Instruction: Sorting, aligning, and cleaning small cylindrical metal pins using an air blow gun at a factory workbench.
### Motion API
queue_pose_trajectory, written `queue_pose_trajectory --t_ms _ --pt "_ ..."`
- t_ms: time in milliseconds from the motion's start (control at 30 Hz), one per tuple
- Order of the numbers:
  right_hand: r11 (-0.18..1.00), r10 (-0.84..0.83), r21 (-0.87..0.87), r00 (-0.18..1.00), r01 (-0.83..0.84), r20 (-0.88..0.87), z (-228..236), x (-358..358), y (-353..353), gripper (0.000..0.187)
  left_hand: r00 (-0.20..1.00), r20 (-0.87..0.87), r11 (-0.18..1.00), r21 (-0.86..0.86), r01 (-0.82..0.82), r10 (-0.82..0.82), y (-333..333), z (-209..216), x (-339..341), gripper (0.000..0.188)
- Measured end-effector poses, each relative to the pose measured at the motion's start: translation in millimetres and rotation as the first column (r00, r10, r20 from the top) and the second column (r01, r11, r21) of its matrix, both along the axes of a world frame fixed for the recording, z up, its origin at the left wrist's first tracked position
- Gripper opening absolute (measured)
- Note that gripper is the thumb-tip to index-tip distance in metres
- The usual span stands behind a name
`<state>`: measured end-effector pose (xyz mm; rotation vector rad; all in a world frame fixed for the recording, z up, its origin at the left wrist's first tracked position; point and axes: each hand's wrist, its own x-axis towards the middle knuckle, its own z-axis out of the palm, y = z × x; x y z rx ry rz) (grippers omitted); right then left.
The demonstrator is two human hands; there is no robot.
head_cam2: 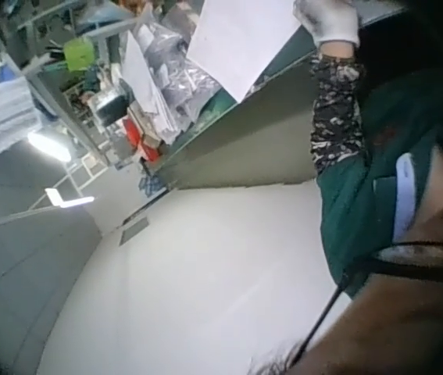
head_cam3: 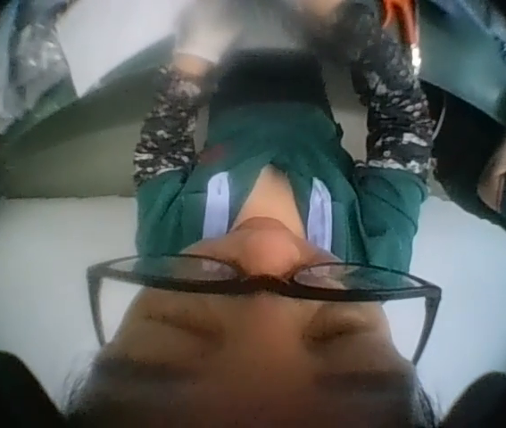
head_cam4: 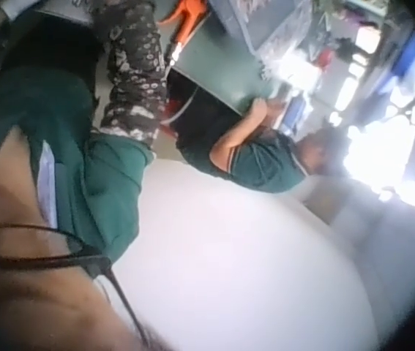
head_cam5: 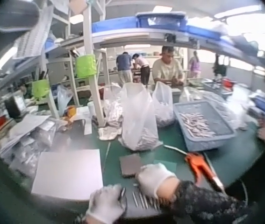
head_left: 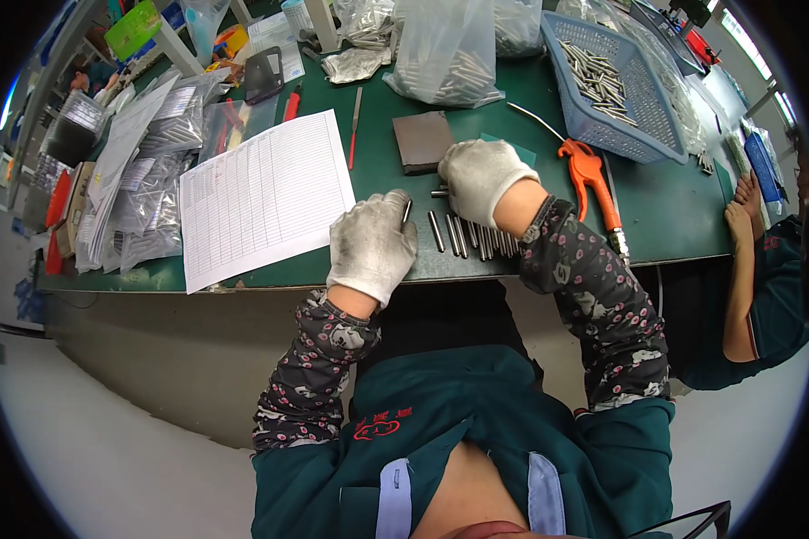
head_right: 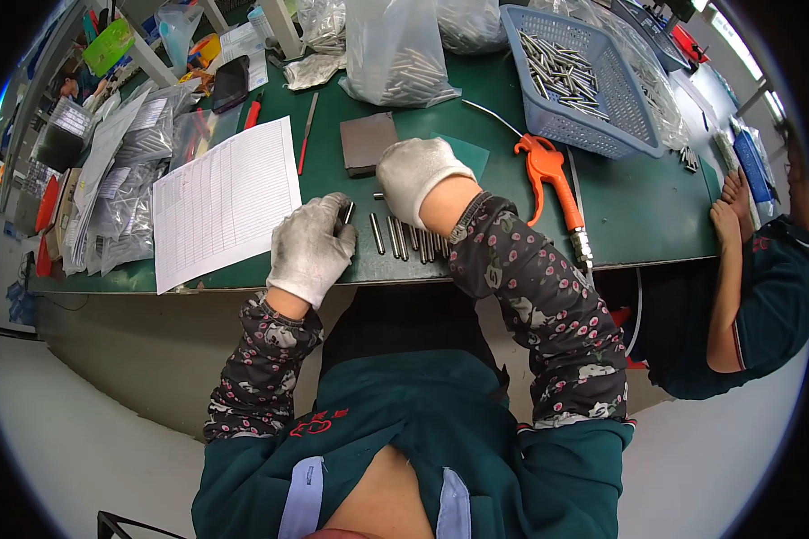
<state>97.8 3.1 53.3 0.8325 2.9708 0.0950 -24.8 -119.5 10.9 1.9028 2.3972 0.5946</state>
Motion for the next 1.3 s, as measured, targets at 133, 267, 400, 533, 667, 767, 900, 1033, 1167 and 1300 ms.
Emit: queue_pose_trajectory --t_ms 133,267,400,533,667,767,900,1033,1167,1300 --pt "0.989 -0.132 -0.054 0.984 0.139 0.117 11 3 6 0.021 0.991 0.080 0.994 0.029 0.103 -0.106 3 3 8 0.030" --pt "0.957 -0.242 -0.124 0.956 0.263 0.164 12 13 15 0.024 0.981 0.029 0.978 0.087 0.190 -0.193 4 4 21 0.036" --pt "0.921 -0.319 -0.171 0.931 0.349 0.178 16 21 14 0.028 0.930 0.021 0.910 0.217 0.354 -0.367 14 0 31 0.058" --pt "0.901 -0.370 -0.180 0.915 0.395 0.159 18 35 18 0.030 0.855 -0.064 0.827 0.228 0.514 -0.514 22 -7 40 0.074" --pt "0.850 -0.490 -0.174 0.868 0.497 0.081 27 64 7 0.026 0.840 -0.047 0.820 0.192 0.538 -0.540 17 -9 42 0.077" --pt "0.830 -0.521 -0.179 0.849 0.528 0.091 23 82 -12 0.023 0.860 0.009 0.854 0.123 0.505 -0.510 13 -5 46 0.075" --pt "0.824 -0.527 -0.262 0.849 0.502 -0.031 2 102 -25 0.030 0.866 -0.067 0.846 0.187 0.499 -0.496 23 -4 57 0.068" --pt "0.793 -0.529 -0.451 0.830 0.409 -0.176 -3 119 -31 0.036 0.848 -0.119 0.833 0.159 0.530 -0.517 24 -9 56 0.058" --pt "0.873 -0.328 -0.417 0.937 0.253 -0.118 -3 113 -36 0.059 0.837 -0.065 0.818 0.183 0.545 -0.543 20 -9 50 0.054" --pt "0.854 -0.365 -0.447 0.920 0.268 -0.146 -17 97 -41 0.053 0.833 -0.048 0.815 0.187 0.549 -0.551 13 -5 36 0.054"
